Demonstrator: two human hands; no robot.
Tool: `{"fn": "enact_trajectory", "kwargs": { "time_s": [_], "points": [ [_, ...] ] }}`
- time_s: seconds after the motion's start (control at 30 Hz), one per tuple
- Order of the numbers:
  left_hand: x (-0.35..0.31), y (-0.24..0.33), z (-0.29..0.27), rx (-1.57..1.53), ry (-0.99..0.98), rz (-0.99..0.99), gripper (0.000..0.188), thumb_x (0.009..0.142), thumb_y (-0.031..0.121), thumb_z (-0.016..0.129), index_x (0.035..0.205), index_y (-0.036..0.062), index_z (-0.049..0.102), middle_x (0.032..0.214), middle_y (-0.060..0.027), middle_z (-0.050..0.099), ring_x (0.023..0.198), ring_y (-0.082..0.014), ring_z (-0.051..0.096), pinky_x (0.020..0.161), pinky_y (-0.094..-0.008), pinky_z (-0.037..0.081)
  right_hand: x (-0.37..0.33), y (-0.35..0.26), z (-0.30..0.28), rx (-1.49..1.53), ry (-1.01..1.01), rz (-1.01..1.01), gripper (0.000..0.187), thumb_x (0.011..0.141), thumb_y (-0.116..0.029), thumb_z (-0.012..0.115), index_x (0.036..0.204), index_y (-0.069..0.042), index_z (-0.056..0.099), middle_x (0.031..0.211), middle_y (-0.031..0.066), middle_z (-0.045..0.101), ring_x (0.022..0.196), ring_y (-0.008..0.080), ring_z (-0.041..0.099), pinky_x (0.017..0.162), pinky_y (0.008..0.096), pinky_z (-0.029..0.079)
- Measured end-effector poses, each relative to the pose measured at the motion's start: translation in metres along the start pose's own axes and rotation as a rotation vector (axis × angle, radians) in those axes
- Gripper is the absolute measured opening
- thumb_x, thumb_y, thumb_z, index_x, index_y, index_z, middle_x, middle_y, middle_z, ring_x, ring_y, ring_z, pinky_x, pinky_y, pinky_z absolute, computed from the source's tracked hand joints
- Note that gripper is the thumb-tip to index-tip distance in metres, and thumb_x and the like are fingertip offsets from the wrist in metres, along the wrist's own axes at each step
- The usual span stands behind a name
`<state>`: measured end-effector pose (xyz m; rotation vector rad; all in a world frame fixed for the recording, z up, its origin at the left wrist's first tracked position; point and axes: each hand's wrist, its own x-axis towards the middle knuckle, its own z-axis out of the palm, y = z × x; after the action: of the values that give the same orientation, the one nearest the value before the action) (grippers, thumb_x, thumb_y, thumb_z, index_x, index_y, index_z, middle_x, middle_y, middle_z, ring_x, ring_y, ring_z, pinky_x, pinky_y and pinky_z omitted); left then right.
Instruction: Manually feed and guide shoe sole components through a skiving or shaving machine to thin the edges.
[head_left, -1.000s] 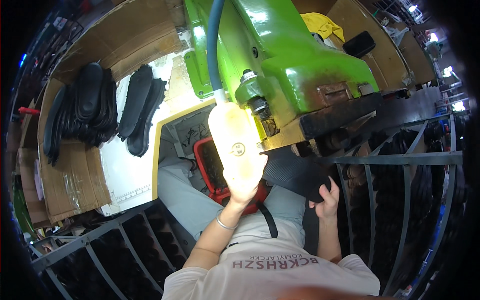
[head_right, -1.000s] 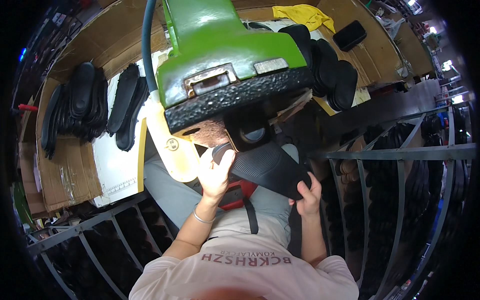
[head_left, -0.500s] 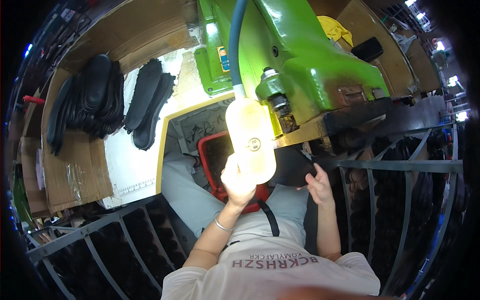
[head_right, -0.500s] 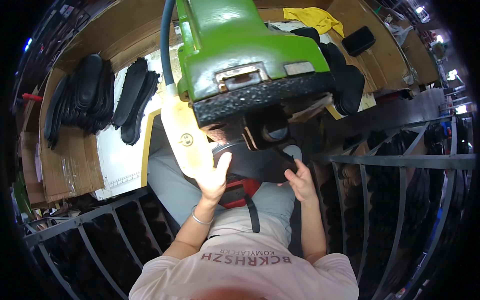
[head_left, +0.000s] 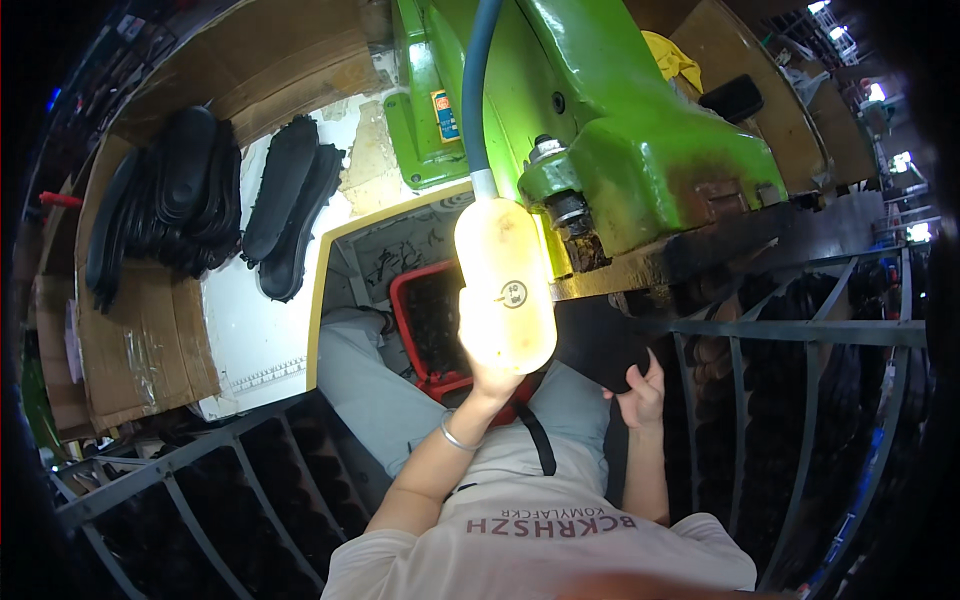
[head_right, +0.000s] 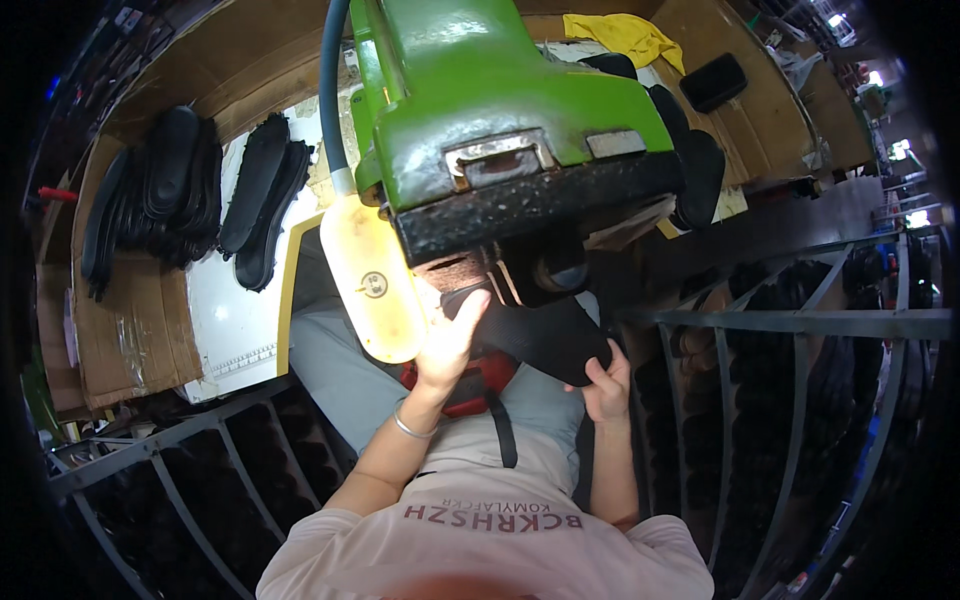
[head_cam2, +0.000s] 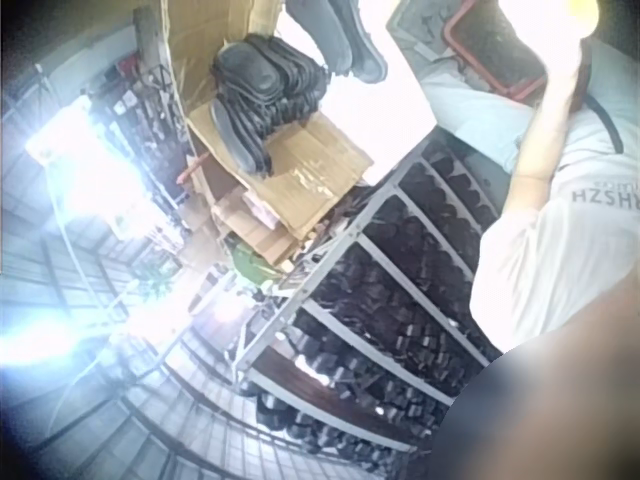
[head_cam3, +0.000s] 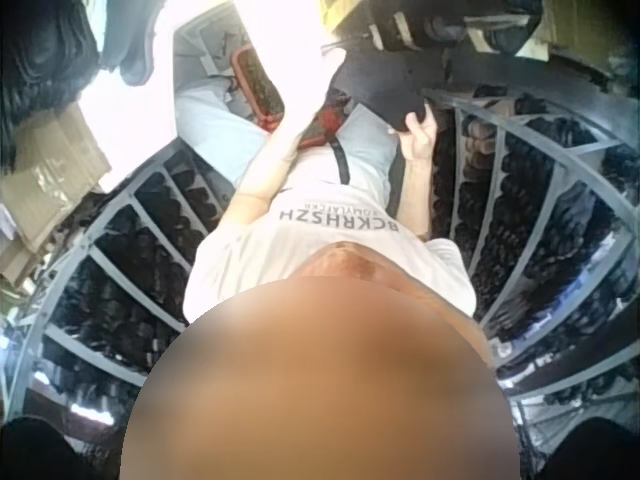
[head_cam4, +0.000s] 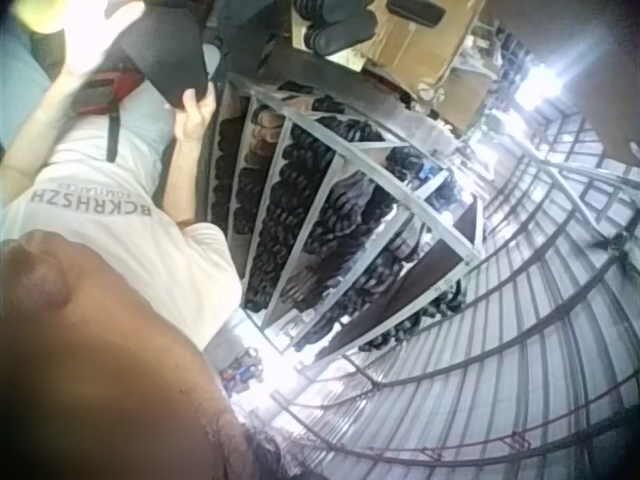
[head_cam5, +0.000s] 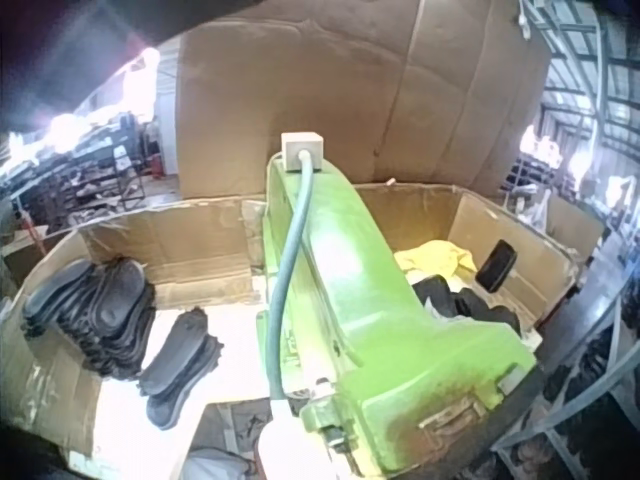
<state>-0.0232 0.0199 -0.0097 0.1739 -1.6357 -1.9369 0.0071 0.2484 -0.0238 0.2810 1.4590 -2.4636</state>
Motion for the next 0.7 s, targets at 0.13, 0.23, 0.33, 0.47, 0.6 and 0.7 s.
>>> {"fn": "enact_trajectory", "kwargs": {
  "time_s": [0.13,0.23,0.33,0.47,0.6,0.7],
  "points": [
    [-0.005,0.0,-0.021,0.081,0.074,0.008,0.019,0.074,0.003,0.067,0.088,-0.0015,0.055,0.084,-0.0063,0.054,0.076,-0.013,0.055,0.068,-0.0251,0.046,0.01,-0.016,0.004,-0.082,-0.043,-0.032,0.029,0.083,-0.009,0.063,0.105,0.004,0.049,0.089,0.0144,0.063,0.066,0.0207,0.063,0.049,0.031,0.052],
    [-0.001,0.015,-0.018,0.074,0.084,-0.001,0.017,0.074,-0.001,0.065,0.088,-0.0018,0.055,0.083,-0.0057,0.054,0.073,-0.0119,0.055,0.066,-0.0235,0.045,0.013,-0.009,0.003,-0.097,-0.049,0.01,0.03,0.084,-0.008,0.063,0.108,0.004,0.049,0.093,0.0136,0.062,0.072,0.0209,0.063,0.054,0.032,0.052],
    [-0.005,0.001,-0.015,0.138,-0.027,0.083,0.019,0.075,0.001,0.065,0.091,-0.0032,0.056,0.082,-0.0064,0.056,0.072,-0.0132,0.057,0.065,-0.0249,0.047,0.019,0.012,-0.008,-0.035,-0.077,0.08,0.029,0.088,-0.007,0.058,0.114,-0.001,0.048,0.103,0.0112,0.061,0.087,0.0215,0.062,0.065,0.0351,0.053],
    [0.001,-0.017,0.008,0.0,-0.093,-0.033,0.024,0.074,0.001,0.075,0.091,0.0005,0.059,0.082,-0.0025,0.061,0.071,-0.0094,0.056,0.059,-0.0237,0.043,0.009,0.023,-0.01,0.044,-0.002,0.054,0.028,0.089,-0.011,0.057,0.113,0.0,0.049,0.1,0.0127,0.061,0.082,0.0224,0.062,0.061,0.0337,0.052],
    [-0.006,-0.025,-0.005,-0.05,-0.133,-0.117,0.018,0.077,0.0,0.072,0.088,0.003,0.058,0.076,-0.0023,0.058,0.069,-0.0101,0.055,0.061,-0.0241,0.044,0.003,-0.001,0.0,-0.034,0.03,-0.047,0.027,0.088,-0.013,0.057,0.108,0.003,0.049,0.09,0.0142,0.061,0.063,0.0208,0.059,0.046,0.0313,0.047],
    [0.004,0.011,-0.011,0.08,-0.051,0.034,0.024,0.073,-0.003,0.073,0.09,0.0022,0.057,0.08,-0.0018,0.058,0.071,-0.0108,0.055,0.064,-0.0245,0.045,0.007,-0.025,0.009,-0.088,0.068,-0.113,0.028,0.086,-0.012,0.058,0.107,0.004,0.049,0.085,0.0135,0.06,0.056,0.0174,0.057,0.039,0.0268,0.043]
  ]
}}
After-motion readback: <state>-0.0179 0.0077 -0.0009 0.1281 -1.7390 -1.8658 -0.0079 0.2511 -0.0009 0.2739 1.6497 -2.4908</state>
